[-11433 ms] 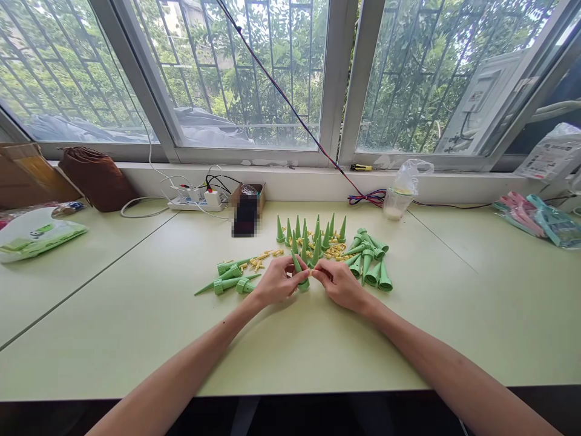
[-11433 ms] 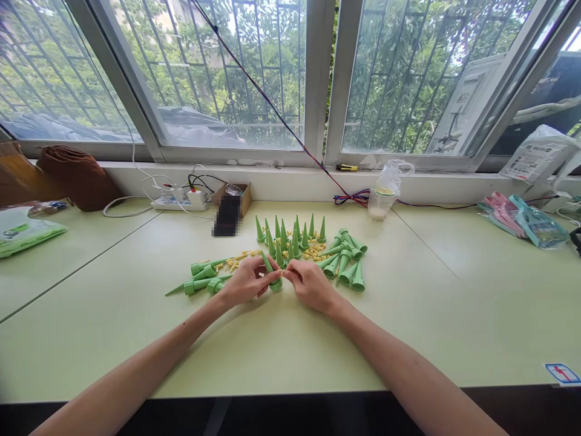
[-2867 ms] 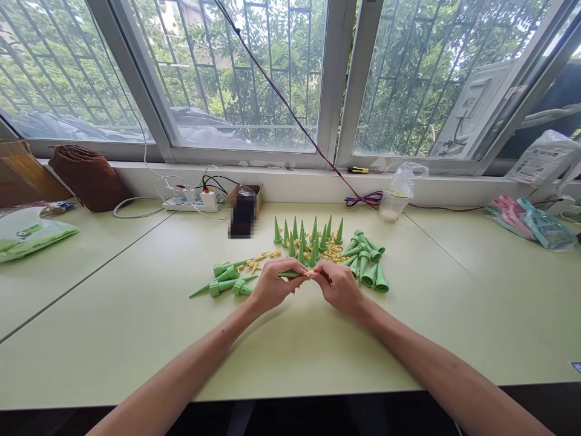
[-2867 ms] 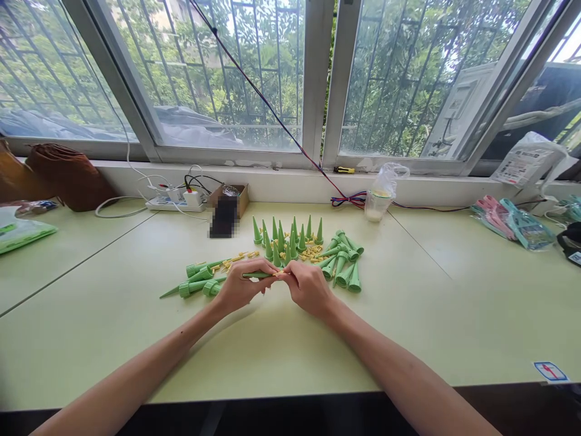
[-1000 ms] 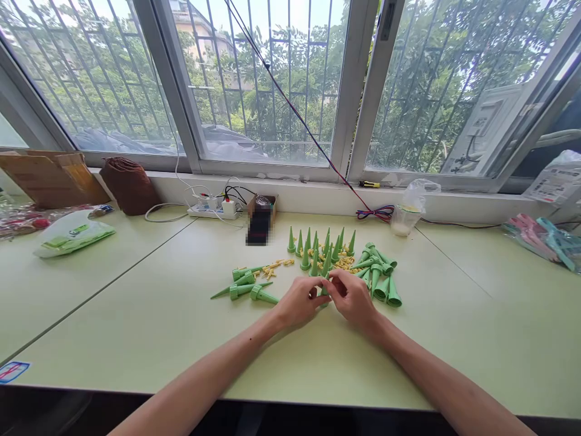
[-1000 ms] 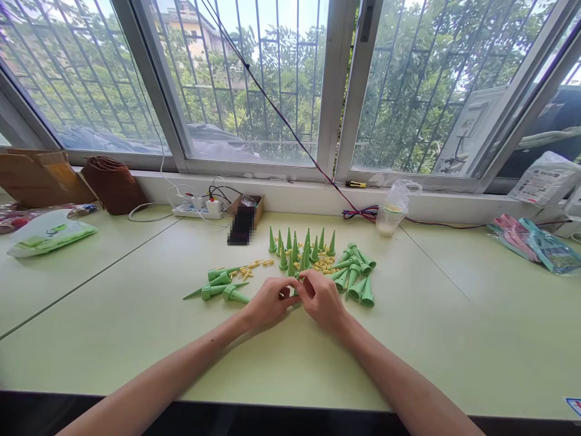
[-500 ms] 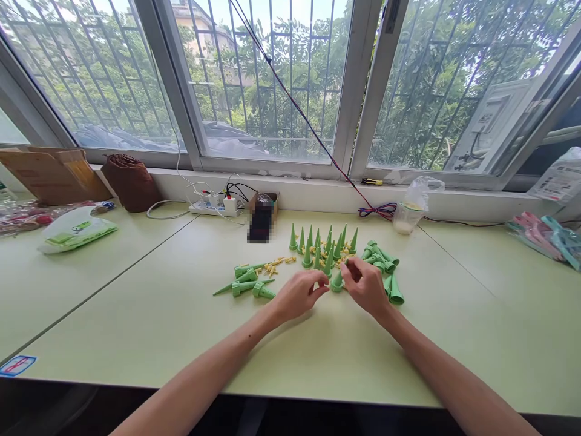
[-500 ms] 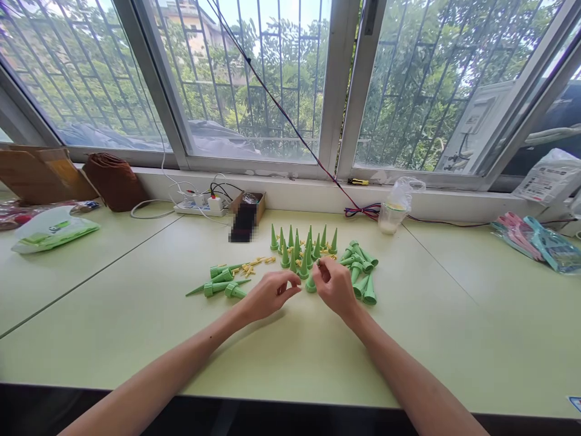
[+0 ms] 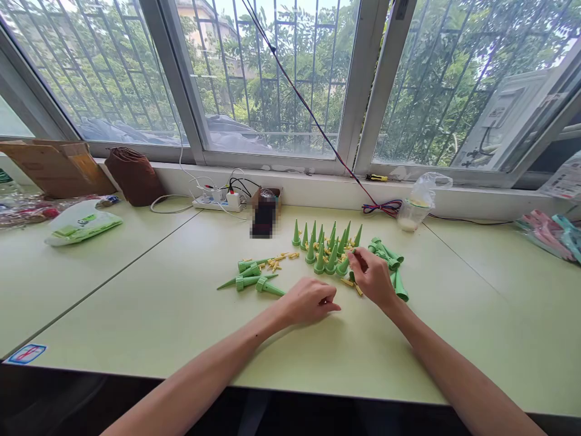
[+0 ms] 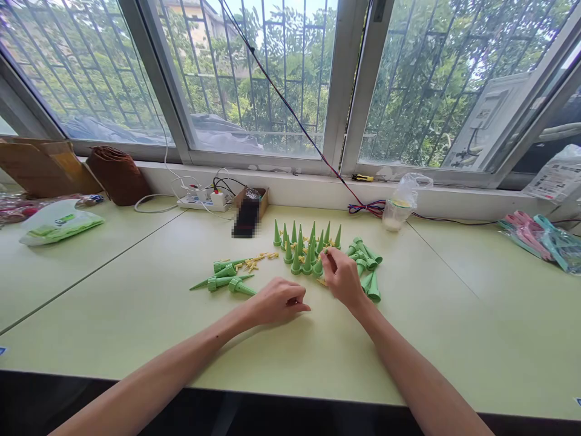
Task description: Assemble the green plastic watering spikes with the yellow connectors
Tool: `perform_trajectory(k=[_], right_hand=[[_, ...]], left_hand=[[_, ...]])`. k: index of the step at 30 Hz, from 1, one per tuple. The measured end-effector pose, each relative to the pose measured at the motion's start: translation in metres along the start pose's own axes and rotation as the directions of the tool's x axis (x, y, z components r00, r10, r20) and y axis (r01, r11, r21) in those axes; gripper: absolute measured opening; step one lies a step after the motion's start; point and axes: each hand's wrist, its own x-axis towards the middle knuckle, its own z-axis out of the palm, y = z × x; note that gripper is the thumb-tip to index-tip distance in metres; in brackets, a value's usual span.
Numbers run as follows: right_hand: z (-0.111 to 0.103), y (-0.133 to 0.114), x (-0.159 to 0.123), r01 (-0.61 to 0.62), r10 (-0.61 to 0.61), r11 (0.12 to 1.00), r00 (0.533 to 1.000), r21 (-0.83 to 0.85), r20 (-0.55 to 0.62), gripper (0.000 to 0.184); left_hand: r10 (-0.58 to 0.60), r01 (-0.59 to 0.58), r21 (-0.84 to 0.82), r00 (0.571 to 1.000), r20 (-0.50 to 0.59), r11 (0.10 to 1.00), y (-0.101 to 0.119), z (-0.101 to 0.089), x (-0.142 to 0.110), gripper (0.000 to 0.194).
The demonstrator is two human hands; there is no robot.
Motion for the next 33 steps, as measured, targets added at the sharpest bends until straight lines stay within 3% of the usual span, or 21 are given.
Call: perform_trajectory(k=[4, 8, 13, 17, 20, 22, 25, 27, 33], right_hand=[[-0.001, 0.004, 0.004, 0.013, -0.013, 1.000, 1.000, -0.017, -0.011, 0.027], [0.003, 0.011, 0.006, 0.027, -0.026, 1.000, 0.999, -0.013, 0.040, 0.031], [0.007, 0.015, 0.007, 0.020, -0.019, 1.000, 0.998, -0.016, 0.064, 0.036], [0.006, 0.014, 0.005, -0.011, 0.009, 1.000, 0.999, 0.027, 0.047, 0.029], [0.002, 0.011, 0.002, -0.053, 0.054, 0.995, 0.999, 0.079, -0.005, 0.034], [-0.001, 0.009, 0.001, -0.063, 0.075, 0.992, 0.992, 0.114, -0.104, 0.036], [-0.004, 0.006, -0.002, -0.056, 0.092, 0.987, 0.965, 0.150, -0.245, 0.028], [-0.004, 0.003, -0.005, -0.037, 0.078, 0.987, 0.960, 0.154, -0.269, 0.025], [0.007, -0.007, -0.013, 0.065, -0.056, 0.994, 0.994, 0.089, -0.098, 0.033]], left_hand=[[0.044, -0.044, 0.012, 0.999, -0.012, 0.999, 0.002, 0.000, 0.000, 0.053], [0.065, -0.065, -0.009, 0.998, -0.024, 0.998, 0.004, -0.001, -0.001, 0.055], [0.055, -0.055, 0.021, 0.998, -0.013, 0.998, 0.005, 0.001, -0.001, 0.048], [0.015, -0.015, 0.019, 1.000, -0.002, 1.000, 0.007, 0.002, -0.002, 0.032], [-0.020, 0.019, -0.006, 1.000, -0.011, 1.000, 0.008, 0.003, -0.003, 0.021], [-0.034, 0.034, -0.014, 0.999, -0.017, 0.999, 0.008, 0.003, -0.004, 0.017], [-0.051, 0.051, -0.014, 0.998, -0.035, 0.999, 0.008, 0.002, -0.004, 0.015], [-0.064, 0.064, -0.012, 0.997, -0.036, 0.998, 0.007, 0.002, -0.004, 0.016], [-0.119, 0.120, 0.027, 0.993, -0.021, 0.992, 0.004, 0.000, -0.003, 0.024]])
